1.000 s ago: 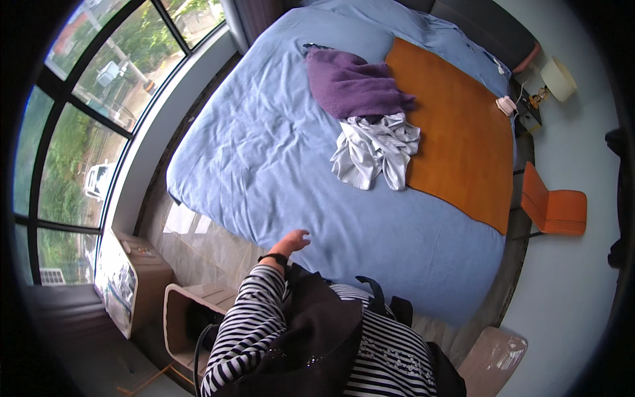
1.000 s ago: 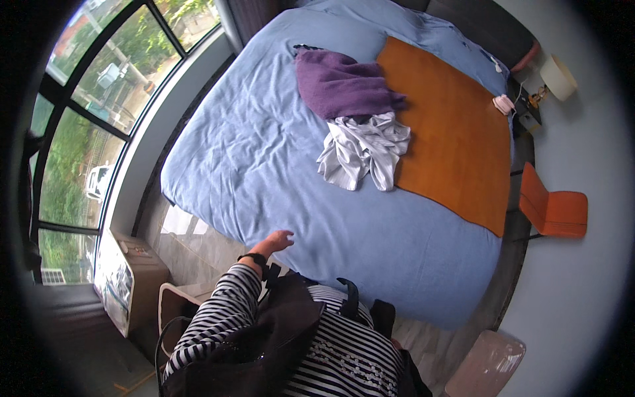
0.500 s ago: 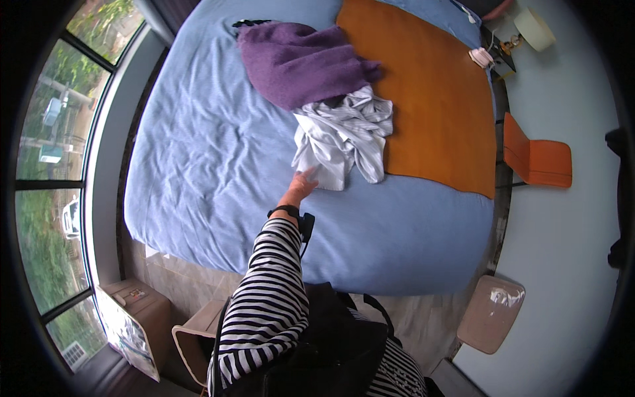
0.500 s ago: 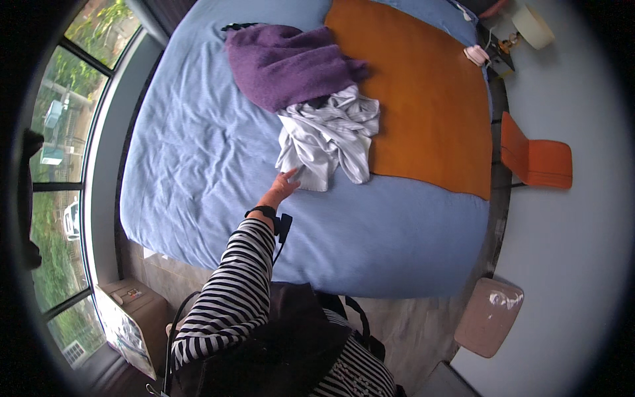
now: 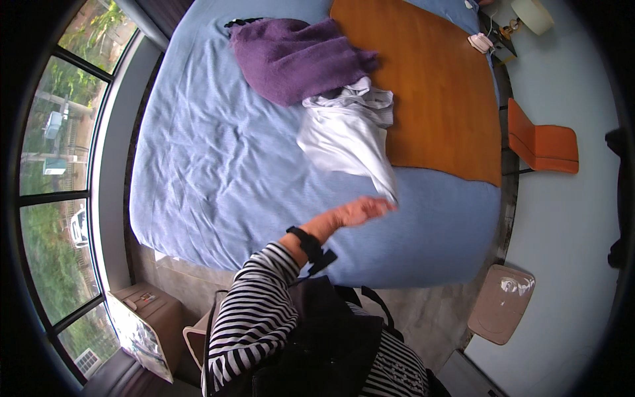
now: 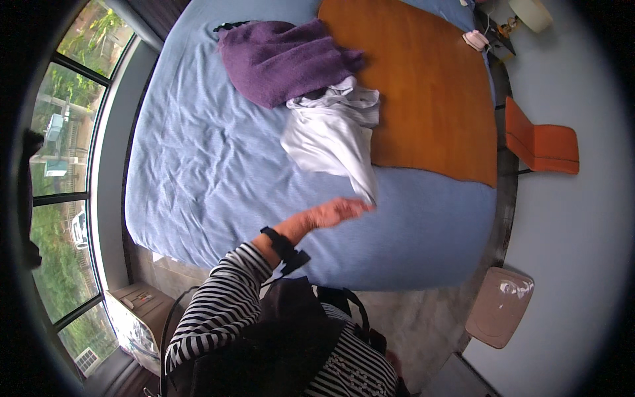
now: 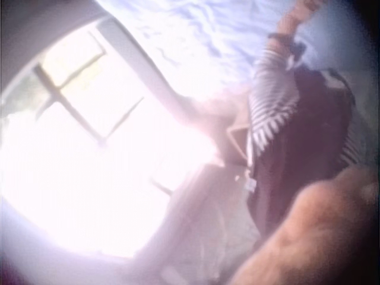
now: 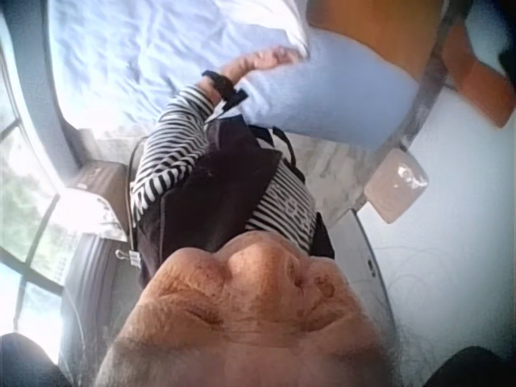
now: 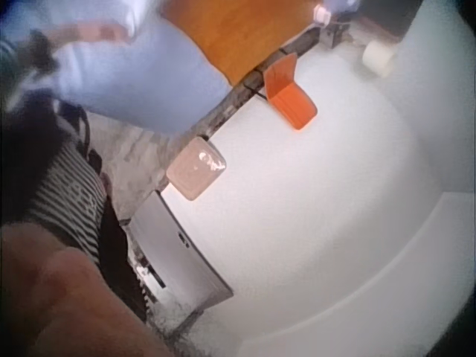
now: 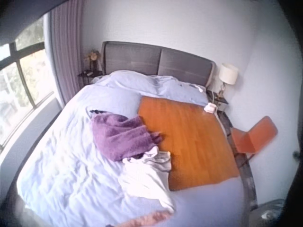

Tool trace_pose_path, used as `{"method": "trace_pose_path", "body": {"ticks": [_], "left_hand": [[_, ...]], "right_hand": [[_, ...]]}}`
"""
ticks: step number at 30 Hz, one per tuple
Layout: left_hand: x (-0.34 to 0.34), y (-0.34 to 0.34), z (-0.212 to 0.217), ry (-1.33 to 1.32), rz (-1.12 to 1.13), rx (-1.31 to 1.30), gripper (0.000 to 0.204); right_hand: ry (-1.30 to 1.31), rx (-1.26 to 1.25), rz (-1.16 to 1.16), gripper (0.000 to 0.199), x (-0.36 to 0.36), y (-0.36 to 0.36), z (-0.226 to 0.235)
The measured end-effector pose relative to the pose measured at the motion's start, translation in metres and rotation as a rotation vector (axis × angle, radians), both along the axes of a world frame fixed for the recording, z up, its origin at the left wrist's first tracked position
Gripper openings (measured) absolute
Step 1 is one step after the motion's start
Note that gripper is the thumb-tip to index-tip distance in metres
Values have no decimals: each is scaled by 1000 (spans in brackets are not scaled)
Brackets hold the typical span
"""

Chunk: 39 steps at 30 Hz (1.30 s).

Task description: The person folds a gray long-sleeve shirt on a bed, aligns the sleeves, folds the garment in half, then folds it again into a compact rectangle. The folded shirt is placed on a beige chair. The person then picks up a white shirt and begins to unfold it on the bed.

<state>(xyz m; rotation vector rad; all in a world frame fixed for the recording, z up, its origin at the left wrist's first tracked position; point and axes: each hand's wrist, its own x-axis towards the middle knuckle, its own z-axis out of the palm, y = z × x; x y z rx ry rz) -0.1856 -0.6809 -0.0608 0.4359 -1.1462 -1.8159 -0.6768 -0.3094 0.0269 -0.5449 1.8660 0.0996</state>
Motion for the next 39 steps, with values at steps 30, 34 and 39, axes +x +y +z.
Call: {"method": "trace_pose_path", "body": {"ticks": [30,34,39], "left_hand": [[23,146,0,-591,431,1089,101],[-22,138,-57,-1184,280,720,111],[-44,148,-76,-1326,416,693,104]], "right_hand": [[-926,-533,1020,27,138,-216,168],[-718,-604,766,24,86,-198,224],[-382,-1274,424,5,47,-149,269]]}}
